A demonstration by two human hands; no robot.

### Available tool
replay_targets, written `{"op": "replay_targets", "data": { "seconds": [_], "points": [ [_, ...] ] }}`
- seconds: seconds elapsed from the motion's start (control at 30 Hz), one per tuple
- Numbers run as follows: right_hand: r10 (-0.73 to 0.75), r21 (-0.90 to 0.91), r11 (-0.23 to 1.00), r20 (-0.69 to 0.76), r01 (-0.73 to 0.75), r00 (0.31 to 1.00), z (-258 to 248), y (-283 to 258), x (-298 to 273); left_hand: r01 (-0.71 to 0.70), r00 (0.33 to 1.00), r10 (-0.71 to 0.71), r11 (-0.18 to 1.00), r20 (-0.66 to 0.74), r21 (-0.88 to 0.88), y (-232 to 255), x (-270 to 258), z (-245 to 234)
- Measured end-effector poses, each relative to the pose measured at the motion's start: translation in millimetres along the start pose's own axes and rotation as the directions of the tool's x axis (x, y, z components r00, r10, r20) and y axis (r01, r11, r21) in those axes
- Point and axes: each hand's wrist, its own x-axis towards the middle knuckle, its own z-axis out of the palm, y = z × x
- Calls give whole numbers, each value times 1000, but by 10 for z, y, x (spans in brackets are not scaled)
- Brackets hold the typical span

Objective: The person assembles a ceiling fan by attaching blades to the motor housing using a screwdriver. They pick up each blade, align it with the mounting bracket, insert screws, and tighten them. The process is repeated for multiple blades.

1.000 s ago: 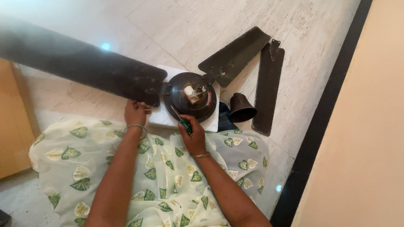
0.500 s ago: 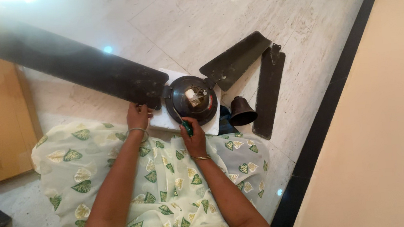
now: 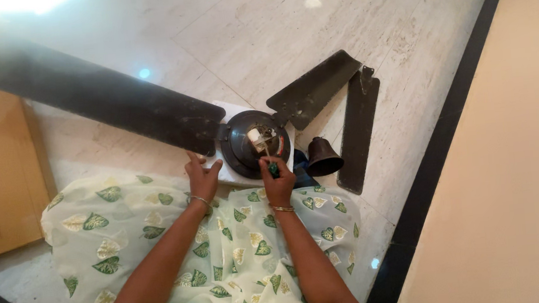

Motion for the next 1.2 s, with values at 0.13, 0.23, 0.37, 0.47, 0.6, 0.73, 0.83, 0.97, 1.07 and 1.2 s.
{"op": "replay_targets", "data": {
  "seconds": [0.13,0.23,0.37,0.47,0.6,0.73,0.83,0.97,1.07,1.2],
  "points": [
    [-156,-95,984,-99,147,983,-141,-31,552,58,997,-51,988,52,-144,98,16,-29],
    [-98,-130,988,-82,87,992,-250,-30,925,47,997,-37,989,73,-137,229,61,-68],
    [-194,-208,959,8,191,981,-296,61,1211,110,986,-116,992,119,54,428,96,-138],
    [-203,-253,941,109,225,973,-320,212,1424,174,966,-212,956,149,237,600,137,-180],
    [-273,-378,858,235,347,933,-282,482,1820,131,961,-219,899,171,418,770,203,-204],
    [-175,-503,777,404,378,898,-208,737,2093,167,932,-310,827,188,536,869,339,-153],
    [-124,-525,765,450,374,885,-191,877,2194,142,944,-302,738,135,660,922,447,-83],
    [-42,-566,739,504,367,862,-232,943,2240,149,930,-339,703,144,696,1001,594,-35],
    [-7,-588,725,516,360,857,-321,957,2183,124,932,-327,695,157,708,1056,708,12],
    [26,-651,673,496,352,868,-470,964,2016,71,922,-333,643,195,762,1117,896,62]
  ]
}}
